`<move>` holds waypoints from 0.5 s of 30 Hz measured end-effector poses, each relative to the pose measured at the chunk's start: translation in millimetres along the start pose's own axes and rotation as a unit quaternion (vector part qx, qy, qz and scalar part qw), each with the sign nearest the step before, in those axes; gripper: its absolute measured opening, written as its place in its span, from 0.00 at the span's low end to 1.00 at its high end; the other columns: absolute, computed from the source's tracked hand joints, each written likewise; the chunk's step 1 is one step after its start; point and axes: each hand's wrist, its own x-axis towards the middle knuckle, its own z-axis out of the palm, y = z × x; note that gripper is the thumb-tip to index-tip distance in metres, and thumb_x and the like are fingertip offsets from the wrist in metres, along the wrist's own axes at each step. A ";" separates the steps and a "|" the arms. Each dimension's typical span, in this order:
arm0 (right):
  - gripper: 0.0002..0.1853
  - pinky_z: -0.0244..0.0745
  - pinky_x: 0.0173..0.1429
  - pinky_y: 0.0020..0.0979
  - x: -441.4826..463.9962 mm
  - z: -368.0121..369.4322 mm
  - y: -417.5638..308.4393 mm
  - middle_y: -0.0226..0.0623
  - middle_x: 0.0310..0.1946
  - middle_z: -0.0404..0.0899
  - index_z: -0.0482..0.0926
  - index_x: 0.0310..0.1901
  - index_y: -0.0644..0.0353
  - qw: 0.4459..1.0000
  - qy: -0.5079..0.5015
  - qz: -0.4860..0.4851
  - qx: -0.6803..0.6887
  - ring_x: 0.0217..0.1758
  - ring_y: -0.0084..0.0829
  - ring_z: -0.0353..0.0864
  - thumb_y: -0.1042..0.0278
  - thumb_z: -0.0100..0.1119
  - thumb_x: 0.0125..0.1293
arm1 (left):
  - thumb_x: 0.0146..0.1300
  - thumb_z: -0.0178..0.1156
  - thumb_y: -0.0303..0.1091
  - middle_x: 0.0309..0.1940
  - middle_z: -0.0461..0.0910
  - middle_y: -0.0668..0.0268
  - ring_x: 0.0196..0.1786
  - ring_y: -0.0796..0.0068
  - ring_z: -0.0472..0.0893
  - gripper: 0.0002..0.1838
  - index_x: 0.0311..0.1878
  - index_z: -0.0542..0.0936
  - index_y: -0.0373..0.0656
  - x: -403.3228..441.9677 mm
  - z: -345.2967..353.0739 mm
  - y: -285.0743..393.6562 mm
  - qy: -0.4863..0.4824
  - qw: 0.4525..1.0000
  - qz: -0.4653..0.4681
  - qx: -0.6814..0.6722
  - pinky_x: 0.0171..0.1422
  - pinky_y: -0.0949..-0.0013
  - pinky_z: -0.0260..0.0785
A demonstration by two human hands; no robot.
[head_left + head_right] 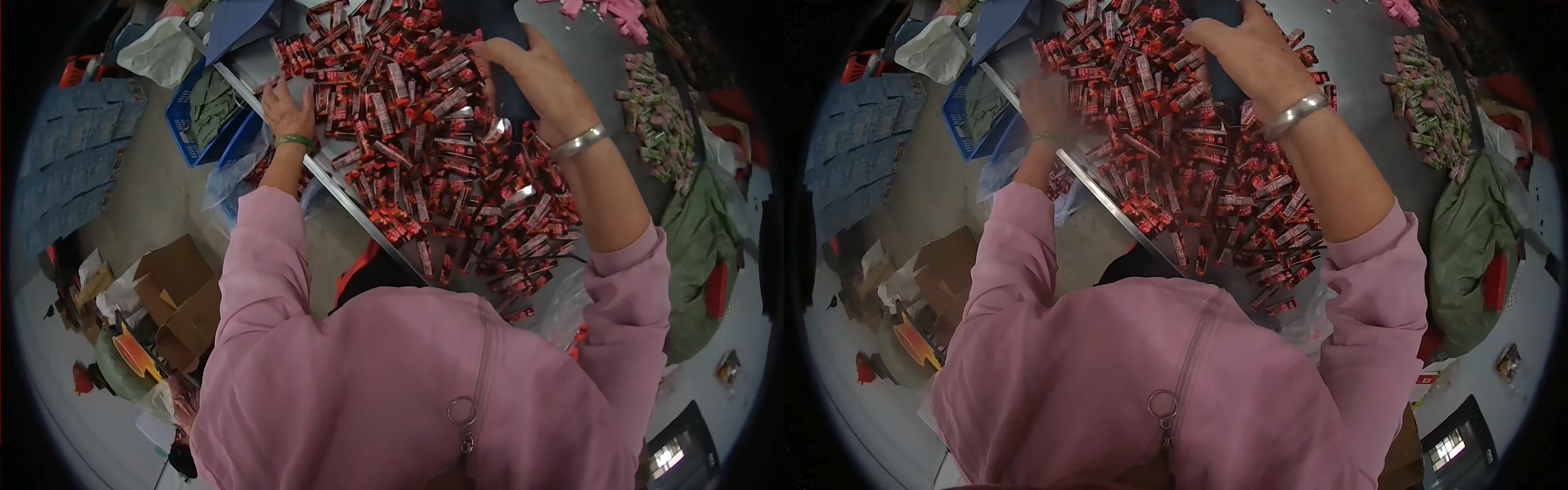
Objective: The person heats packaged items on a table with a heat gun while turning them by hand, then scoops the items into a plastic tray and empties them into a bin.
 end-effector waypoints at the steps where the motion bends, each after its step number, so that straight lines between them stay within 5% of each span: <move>1: 0.17 0.74 0.26 0.23 1.2 5.1 -2.1 0.29 0.25 0.73 0.71 0.43 0.63 1.000 0.015 0.005 -0.005 0.22 0.20 0.75 0.61 0.64 0.59 | 0.64 0.56 0.52 0.67 0.59 0.47 0.69 0.46 0.59 0.33 0.67 0.65 0.44 5.3 -1.1 -4.9 -0.014 0.998 -0.054 0.014 0.72 0.50 0.51; 3: 0.17 0.75 0.26 0.23 -0.4 7.9 -4.6 0.29 0.25 0.73 0.72 0.43 0.63 0.999 0.029 0.012 -0.011 0.21 0.20 0.75 0.61 0.64 0.59 | 0.64 0.56 0.52 0.68 0.58 0.47 0.70 0.46 0.57 0.32 0.67 0.65 0.45 12.7 -0.9 -16.6 -0.028 0.993 -0.109 0.028 0.73 0.49 0.49; 5: 0.18 0.76 0.26 0.25 -7.8 2.3 -8.2 0.30 0.26 0.73 0.71 0.44 0.63 0.995 -0.100 0.030 0.005 0.22 0.21 0.76 0.61 0.63 0.59 | 0.65 0.55 0.52 0.69 0.57 0.47 0.72 0.47 0.55 0.32 0.67 0.65 0.46 17.1 2.8 -26.3 -0.028 0.989 -0.141 0.043 0.74 0.49 0.47; 9: 0.20 0.77 0.26 0.26 -5.1 -0.4 -6.4 0.31 0.27 0.74 0.70 0.46 0.63 0.995 -0.085 0.046 -0.023 0.23 0.22 0.77 0.60 0.63 0.59 | 0.65 0.55 0.54 0.69 0.56 0.46 0.71 0.45 0.56 0.33 0.68 0.64 0.46 24.2 2.3 -27.1 -0.065 0.986 -0.086 0.126 0.73 0.51 0.50; 11: 0.21 0.77 0.26 0.26 7.1 -1.6 1.1 0.31 0.26 0.74 0.70 0.48 0.63 0.997 0.056 0.003 -0.047 0.23 0.22 0.76 0.60 0.64 0.58 | 0.65 0.53 0.54 0.69 0.55 0.45 0.71 0.43 0.57 0.33 0.68 0.64 0.45 31.9 2.5 -24.3 -0.122 0.985 -0.103 0.057 0.72 0.53 0.54; 14: 0.22 0.75 0.27 0.25 8.1 -10.5 7.9 0.31 0.26 0.74 0.70 0.49 0.64 0.999 0.044 -0.002 -0.030 0.22 0.21 0.76 0.60 0.63 0.59 | 0.66 0.51 0.54 0.71 0.53 0.45 0.71 0.42 0.58 0.32 0.68 0.65 0.45 28.6 25.6 -21.5 -0.103 0.991 -0.017 -0.080 0.72 0.55 0.56; 15: 0.23 0.74 0.27 0.24 3.5 -12.0 8.1 0.30 0.26 0.74 0.70 0.50 0.64 0.999 0.024 0.004 -0.043 0.22 0.21 0.75 0.61 0.63 0.59 | 0.67 0.50 0.53 0.72 0.50 0.45 0.71 0.43 0.57 0.31 0.68 0.65 0.45 22.9 0.9 15.6 -0.121 0.983 -0.076 -0.119 0.72 0.56 0.56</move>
